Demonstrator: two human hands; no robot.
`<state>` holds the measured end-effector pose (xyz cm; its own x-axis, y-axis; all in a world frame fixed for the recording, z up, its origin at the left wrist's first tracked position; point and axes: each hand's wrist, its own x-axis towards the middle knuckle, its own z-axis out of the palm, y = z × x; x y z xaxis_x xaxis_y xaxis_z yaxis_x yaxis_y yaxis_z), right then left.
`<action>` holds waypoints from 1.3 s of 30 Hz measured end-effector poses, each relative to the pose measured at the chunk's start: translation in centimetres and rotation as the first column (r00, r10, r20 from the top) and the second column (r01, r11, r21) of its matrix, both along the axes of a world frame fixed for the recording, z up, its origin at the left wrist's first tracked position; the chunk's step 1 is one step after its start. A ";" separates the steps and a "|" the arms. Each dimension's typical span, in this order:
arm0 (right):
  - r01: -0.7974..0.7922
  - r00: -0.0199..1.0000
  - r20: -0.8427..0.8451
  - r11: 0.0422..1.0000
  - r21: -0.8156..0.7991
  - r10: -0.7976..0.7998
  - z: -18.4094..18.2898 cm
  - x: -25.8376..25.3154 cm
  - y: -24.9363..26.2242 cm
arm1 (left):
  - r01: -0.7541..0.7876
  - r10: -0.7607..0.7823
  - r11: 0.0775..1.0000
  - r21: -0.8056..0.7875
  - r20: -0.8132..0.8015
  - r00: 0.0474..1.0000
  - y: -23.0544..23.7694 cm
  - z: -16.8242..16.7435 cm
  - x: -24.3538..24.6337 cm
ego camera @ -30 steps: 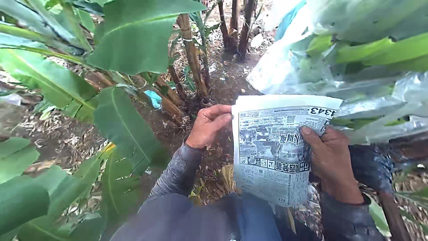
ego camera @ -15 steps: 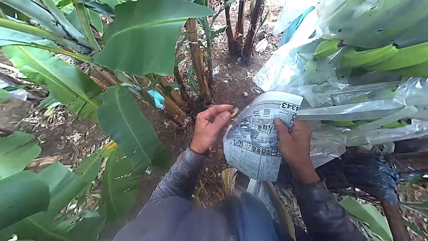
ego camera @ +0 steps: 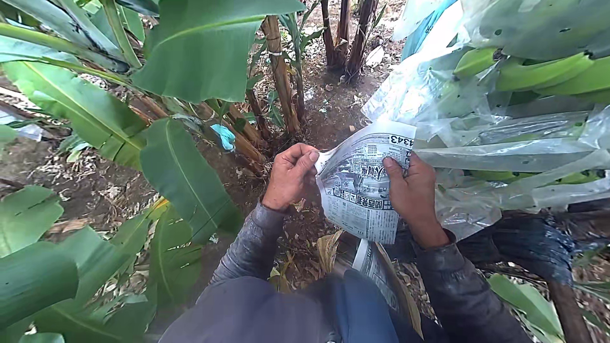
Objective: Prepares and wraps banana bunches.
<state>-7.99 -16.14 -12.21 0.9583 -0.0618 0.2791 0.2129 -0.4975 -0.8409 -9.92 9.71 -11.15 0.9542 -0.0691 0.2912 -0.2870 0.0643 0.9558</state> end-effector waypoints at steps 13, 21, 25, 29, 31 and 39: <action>-0.295 0.902 0.340 0.955 0.032 0.268 3.2 -4.3 7.8 | -0.125 0.128 0.985 -0.120 0.025 0.991 0.8 2.7 1.8; -0.054 0.981 -0.161 0.954 0.296 0.106 -5.7 0.3 5.4 | -0.476 0.480 0.872 -0.118 0.009 0.877 4.3 2.0 3.1; 0.109 0.926 -0.362 0.994 -0.030 -0.112 -10.7 0.6 2.7 | -0.568 0.577 0.815 -0.112 0.068 0.814 5.9 2.6 3.4; 0.119 0.911 -0.364 0.968 -0.219 -0.194 -11.6 0.4 2.4 | -0.470 0.444 0.879 0.075 0.228 0.867 4.8 2.7 2.8; 0.116 0.924 -0.327 0.959 -0.259 -0.200 -11.2 0.2 2.6 | -0.455 0.379 0.870 0.190 0.331 0.864 4.4 2.7 2.6; 0.140 0.987 0.112 0.969 -0.205 -0.119 -11.6 -0.6 1.1 | -0.523 0.546 0.146 0.840 0.372 0.750 8.7 3.5 1.1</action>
